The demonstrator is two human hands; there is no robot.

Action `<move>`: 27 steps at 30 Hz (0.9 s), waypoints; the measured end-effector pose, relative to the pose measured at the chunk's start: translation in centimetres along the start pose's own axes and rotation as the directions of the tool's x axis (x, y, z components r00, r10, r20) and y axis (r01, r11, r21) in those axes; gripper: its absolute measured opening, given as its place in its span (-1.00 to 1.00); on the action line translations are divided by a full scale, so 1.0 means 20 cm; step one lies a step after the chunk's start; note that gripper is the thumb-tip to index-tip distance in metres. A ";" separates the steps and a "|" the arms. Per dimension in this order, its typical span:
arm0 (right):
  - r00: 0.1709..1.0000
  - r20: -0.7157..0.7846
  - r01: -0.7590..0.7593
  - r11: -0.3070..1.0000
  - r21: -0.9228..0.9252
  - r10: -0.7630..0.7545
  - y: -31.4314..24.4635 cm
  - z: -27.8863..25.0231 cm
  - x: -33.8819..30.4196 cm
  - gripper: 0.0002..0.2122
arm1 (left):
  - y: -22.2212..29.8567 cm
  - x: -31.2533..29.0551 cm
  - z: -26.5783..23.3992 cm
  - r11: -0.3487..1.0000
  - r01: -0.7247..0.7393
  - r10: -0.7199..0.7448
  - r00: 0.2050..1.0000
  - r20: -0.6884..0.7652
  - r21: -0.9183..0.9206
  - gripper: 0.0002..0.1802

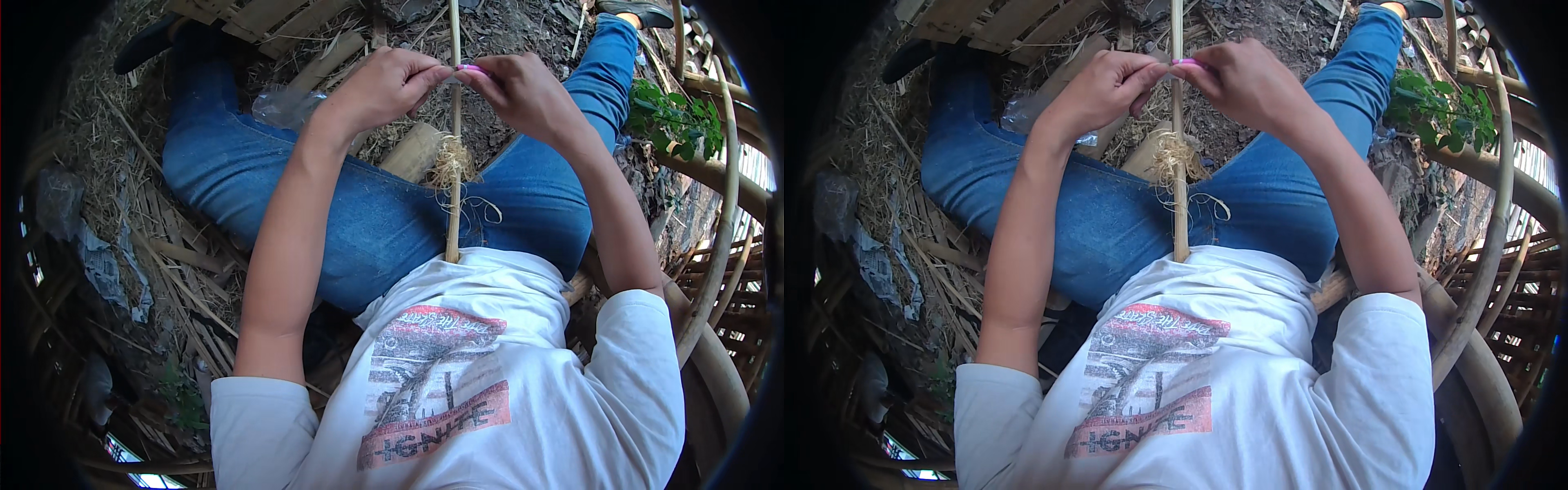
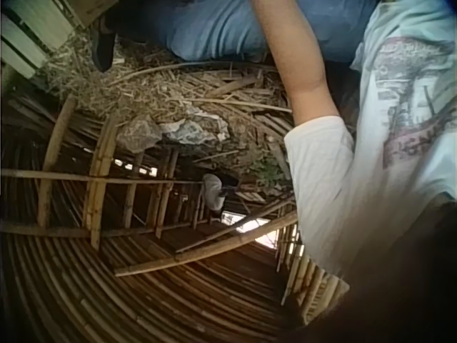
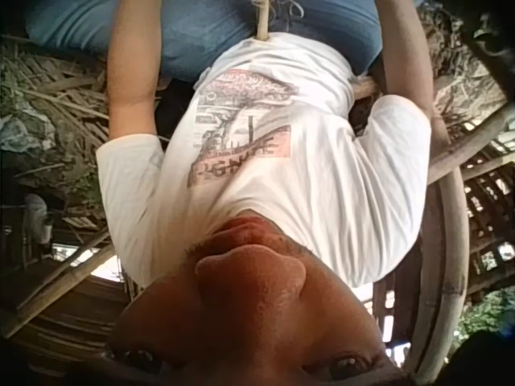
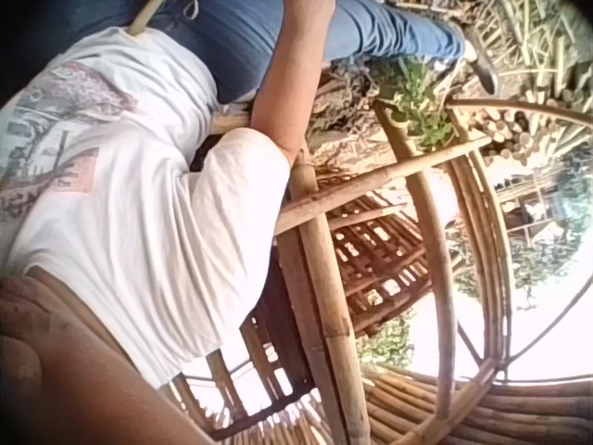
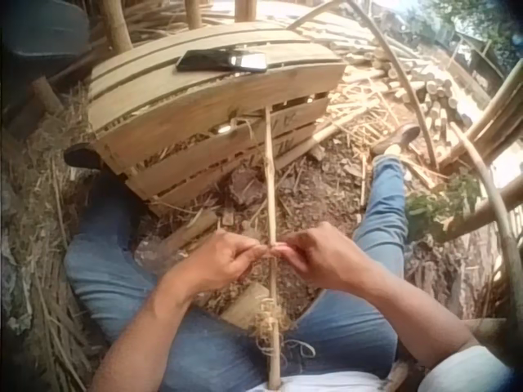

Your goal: The person scrapes and whittles a bamboo stick with a small knife.

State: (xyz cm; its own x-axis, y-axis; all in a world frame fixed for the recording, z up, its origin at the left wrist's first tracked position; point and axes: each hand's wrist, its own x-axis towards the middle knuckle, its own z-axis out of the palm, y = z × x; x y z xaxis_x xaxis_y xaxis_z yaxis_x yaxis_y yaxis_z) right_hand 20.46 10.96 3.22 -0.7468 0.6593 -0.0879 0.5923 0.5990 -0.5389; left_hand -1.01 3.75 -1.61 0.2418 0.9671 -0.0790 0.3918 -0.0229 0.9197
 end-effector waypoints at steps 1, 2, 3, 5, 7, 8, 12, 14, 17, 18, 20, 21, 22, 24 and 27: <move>1.000 -0.004 0.000 1.000 -0.002 0.000 0.01 0.01 -0.02 -0.72 | 0.01 -0.01 0.01 1.000 0.019 -0.019 1.000 0.022 -0.013 -0.69; 0.999 -0.002 0.045 0.999 0.025 -0.045 0.02 0.03 -0.04 -0.72 | 0.01 -0.02 0.01 0.999 0.040 -0.038 0.998 0.045 -0.026 -0.69; 0.996 -0.001 0.090 0.995 0.051 -0.090 0.03 0.03 -0.05 -0.72 | 0.01 -0.03 0.02 0.999 0.037 -0.036 0.998 0.045 -0.024 -0.69; 0.999 0.013 0.038 0.997 0.065 -0.039 0.00 0.03 -0.07 -0.72 | 0.05 -0.07 0.03 0.998 0.059 -0.060 0.997 0.047 0.019 -0.70; 1.000 0.029 -0.012 0.997 0.078 0.010 -0.04 0.04 -0.10 -0.72 | 0.05 -0.09 0.03 0.998 0.051 -0.053 0.997 0.056 0.036 -0.70; 0.998 0.046 -0.037 0.995 0.089 0.033 -0.05 0.04 -0.11 -0.73 | 0.05 -0.09 0.03 0.998 0.042 -0.045 0.997 0.065 0.052 -0.70; 0.993 0.113 -0.063 0.985 0.160 0.045 -0.07 0.08 -0.20 -0.74 | 0.08 -0.17 0.07 0.992 0.122 -0.114 0.984 0.134 -0.046 -0.70; 0.992 0.104 -0.089 0.982 0.168 0.072 -0.11 0.08 -0.22 -0.74 | 0.08 -0.19 0.07 0.995 0.095 -0.097 0.987 0.132 0.021 -0.69; 0.991 0.080 -0.118 0.972 0.203 0.104 -0.11 0.11 -0.23 -0.74 | 0.10 -0.19 0.05 0.998 0.053 -0.055 0.993 0.101 0.023 -0.64; 0.992 0.070 -0.120 0.965 0.233 0.107 -0.10 0.11 -0.22 -0.74 | 0.12 -0.19 0.04 0.999 0.045 -0.047 0.994 0.102 0.027 -0.64; 0.987 0.104 -0.148 0.954 0.261 0.124 -0.12 0.09 -0.22 -0.73 | 0.17 -0.17 0.00 0.987 0.082 -0.103 0.982 0.155 0.138 -0.65; 0.979 0.146 -0.180 0.939 0.293 0.142 -0.13 0.08 -0.21 -0.73 | 0.18 -0.14 -0.04 0.988 0.074 -0.095 0.984 0.153 0.138 -0.65; 0.972 0.188 -0.193 0.940 0.281 0.143 -0.13 0.06 -0.20 -0.70 | 0.20 -0.13 -0.07 0.980 0.048 -0.080 0.983 0.165 0.191 -0.65; 0.979 0.163 -0.160 0.955 0.251 0.121 -0.11 0.00 -0.14 -0.70 | 0.19 -0.06 -0.12 0.975 0.030 -0.073 0.980 0.187 0.219 -0.65; 0.994 0.097 -0.063 0.983 0.171 0.047 -0.04 -0.05 -0.01 -0.70 | 0.15 0.09 -0.17 0.985 0.007 -0.035 0.986 0.163 0.174 -0.67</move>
State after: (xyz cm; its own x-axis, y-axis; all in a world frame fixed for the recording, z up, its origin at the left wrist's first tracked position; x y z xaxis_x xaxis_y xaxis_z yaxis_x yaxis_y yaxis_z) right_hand 20.47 10.90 4.52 -0.7440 0.6394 -0.1939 0.5775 0.4695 -0.6679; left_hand -2.46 6.20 2.35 0.3694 0.9130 -0.1731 0.5415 -0.0601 0.8385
